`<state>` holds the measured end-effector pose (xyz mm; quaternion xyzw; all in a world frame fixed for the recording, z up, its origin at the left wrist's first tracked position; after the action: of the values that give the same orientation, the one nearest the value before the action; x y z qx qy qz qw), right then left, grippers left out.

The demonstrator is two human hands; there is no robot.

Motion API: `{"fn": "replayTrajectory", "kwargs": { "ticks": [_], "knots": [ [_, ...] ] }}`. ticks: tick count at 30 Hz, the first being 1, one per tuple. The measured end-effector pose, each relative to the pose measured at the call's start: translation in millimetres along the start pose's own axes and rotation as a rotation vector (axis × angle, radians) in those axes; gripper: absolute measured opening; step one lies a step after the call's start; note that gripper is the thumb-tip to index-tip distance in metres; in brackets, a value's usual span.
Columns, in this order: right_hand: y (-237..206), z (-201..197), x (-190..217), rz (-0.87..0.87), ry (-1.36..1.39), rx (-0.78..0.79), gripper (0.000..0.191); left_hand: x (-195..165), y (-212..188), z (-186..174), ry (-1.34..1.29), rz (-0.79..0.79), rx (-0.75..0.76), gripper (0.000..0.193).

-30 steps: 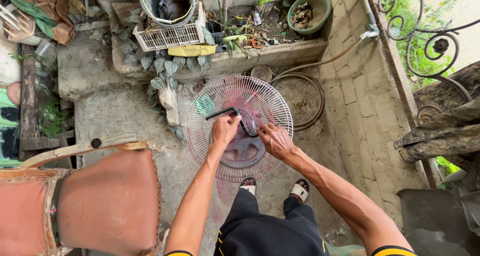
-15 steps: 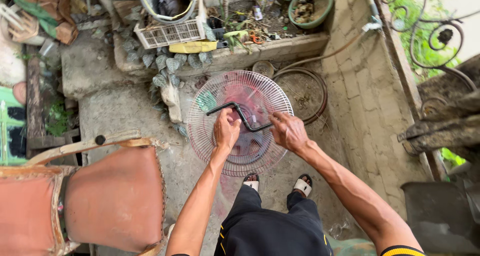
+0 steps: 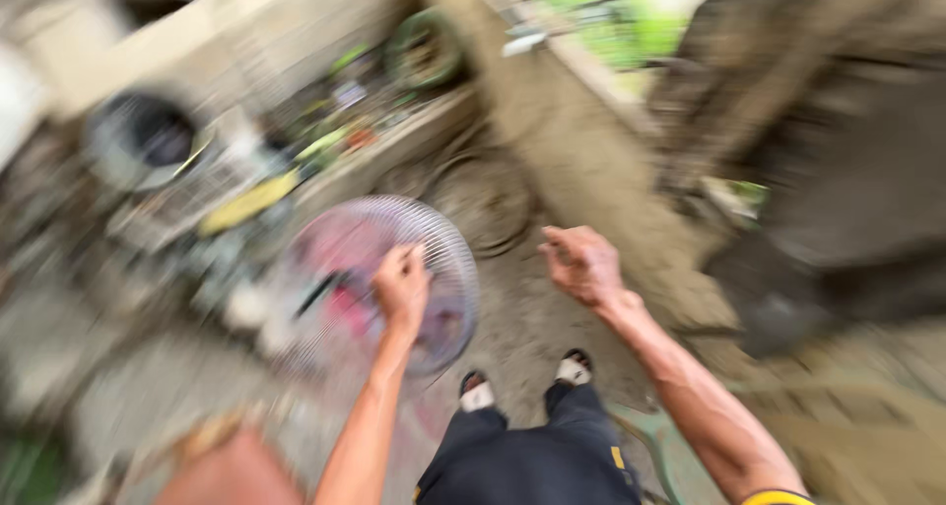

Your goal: The person paints bicycle parts black using a long-handled brush. They dip the brush into a small paint can held in the other hand and apply paint to a bicycle wheel rim resting on a chair, then move to a fan guard holding a bicycle handlebar and paint the handlebar, dipping repeatedly as they work.

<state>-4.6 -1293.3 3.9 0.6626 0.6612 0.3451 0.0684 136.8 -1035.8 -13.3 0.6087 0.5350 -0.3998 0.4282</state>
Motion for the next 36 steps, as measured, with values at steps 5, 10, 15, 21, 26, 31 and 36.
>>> {"fn": "replayTrajectory", "kwargs": {
  "ticks": [5,10,15,21,26,31,36],
  "knots": [
    [-47,-110,-60,0.179,-0.116,-0.194,0.022,-43,-39,116,0.200,-0.014,0.270,0.031],
    [-100,-233,-89,0.253,-0.327,-0.358,0.025,-106,-97,232,-0.174,0.086,0.553,0.023],
    [-166,-324,-113,0.387,-0.450,-0.493,0.023,-143,-150,326,0.094,0.015,0.770,0.029],
    [-318,-411,-169,0.645,-0.305,-1.017,0.015,-239,-235,399,-0.076,0.292,0.959,0.037],
    [-423,-478,-234,0.761,0.069,-1.605,0.052,-337,-309,461,-0.091,0.509,1.127,0.065],
    [-435,-524,-266,0.698,-0.002,-1.739,0.065,-423,-386,522,-0.145,0.684,1.189,0.075],
    [-423,-552,-288,0.493,-0.103,-1.714,0.068,-473,-438,577,-0.202,0.837,1.191,0.084]
  ]
}}
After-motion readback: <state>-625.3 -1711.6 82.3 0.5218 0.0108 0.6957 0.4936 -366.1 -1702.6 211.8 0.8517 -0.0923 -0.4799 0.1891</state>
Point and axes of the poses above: each hand's wrist, its own y-axis towards the middle knuckle, its own z-axis out of the palm, x = y × z, the point moved 7 cm from there along y, towards the middle knuckle, and after that the axes turned 10 degrees about -z, right-handed, at the moved point
